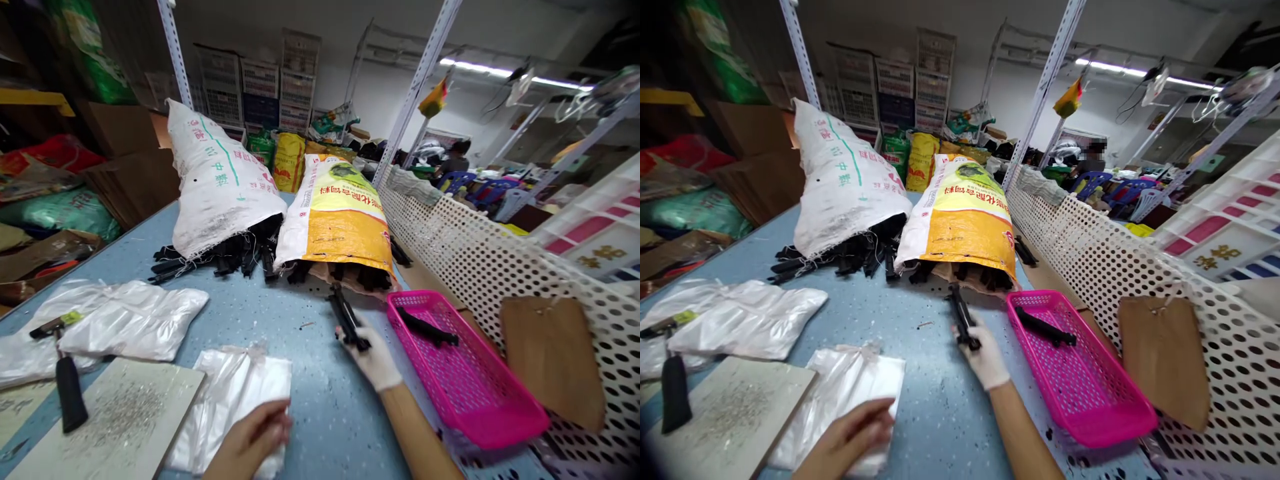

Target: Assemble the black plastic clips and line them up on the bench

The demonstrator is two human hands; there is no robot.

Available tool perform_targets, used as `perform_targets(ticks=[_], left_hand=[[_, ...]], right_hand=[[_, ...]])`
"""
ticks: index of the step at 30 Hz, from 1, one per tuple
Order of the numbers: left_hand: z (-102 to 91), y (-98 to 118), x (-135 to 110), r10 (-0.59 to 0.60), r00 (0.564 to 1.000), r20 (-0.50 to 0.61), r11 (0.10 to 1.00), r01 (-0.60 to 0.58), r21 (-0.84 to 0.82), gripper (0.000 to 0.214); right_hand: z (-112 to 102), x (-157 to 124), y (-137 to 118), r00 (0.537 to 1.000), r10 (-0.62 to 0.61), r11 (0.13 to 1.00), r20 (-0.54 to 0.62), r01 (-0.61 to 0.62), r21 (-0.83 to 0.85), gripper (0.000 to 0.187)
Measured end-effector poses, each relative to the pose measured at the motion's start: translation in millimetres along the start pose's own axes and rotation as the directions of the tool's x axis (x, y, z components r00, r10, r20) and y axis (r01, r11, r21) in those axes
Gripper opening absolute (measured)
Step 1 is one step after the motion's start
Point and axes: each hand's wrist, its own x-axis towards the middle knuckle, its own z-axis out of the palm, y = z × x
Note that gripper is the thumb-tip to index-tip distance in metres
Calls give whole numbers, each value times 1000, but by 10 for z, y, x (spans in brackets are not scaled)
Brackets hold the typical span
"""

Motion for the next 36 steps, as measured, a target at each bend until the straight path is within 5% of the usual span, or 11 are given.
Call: perform_targets(ticks=[2,5,6,10,12,17,21,23,29,31,36], left_hand=[[270,166,327,105,994,37,976,-96,-193,65],[613,359,645,229,964,134,891,-152,-428,69],[692,409,683,266,950,165,858,-155,-489,69],[819,573,570,356,902,244,805,-162,-571,71],[803,637,451,321,922,217,830,-163,-533,63],[692,715,240,226,970,85,958,-206,-200,40],[672,751,167,182,981,67,983,-180,-26,36],[680,777,154,165,985,45,986,-166,25,36],[629,779,199,223,970,-93,970,-211,119,36],[592,770,224,210,969,-130,977,-203,69,36],[572,796,284,83,990,-115,973,-106,-204,46]], right_hand=[[9,-480,200,934,206,761,292,-341,553,36],[104,-1053,401,765,290,362,575,-644,674,22],[142,-1186,429,759,284,389,587,-650,653,19],[263,-1432,384,905,127,900,405,-277,337,21],[271,-1415,303,934,54,973,354,-129,190,32],[81,-1168,-46,933,-202,979,299,192,64,33],[64,-996,-371,725,-580,664,370,685,-300,23],[150,-927,-463,697,-594,610,402,716,-339,26],[260,-887,-433,778,-417,829,469,537,-154,37],[194,-996,-377,688,-440,727,577,650,-221,39],[92,-1301,-294,338,-413,66,846,937,-343,33]])
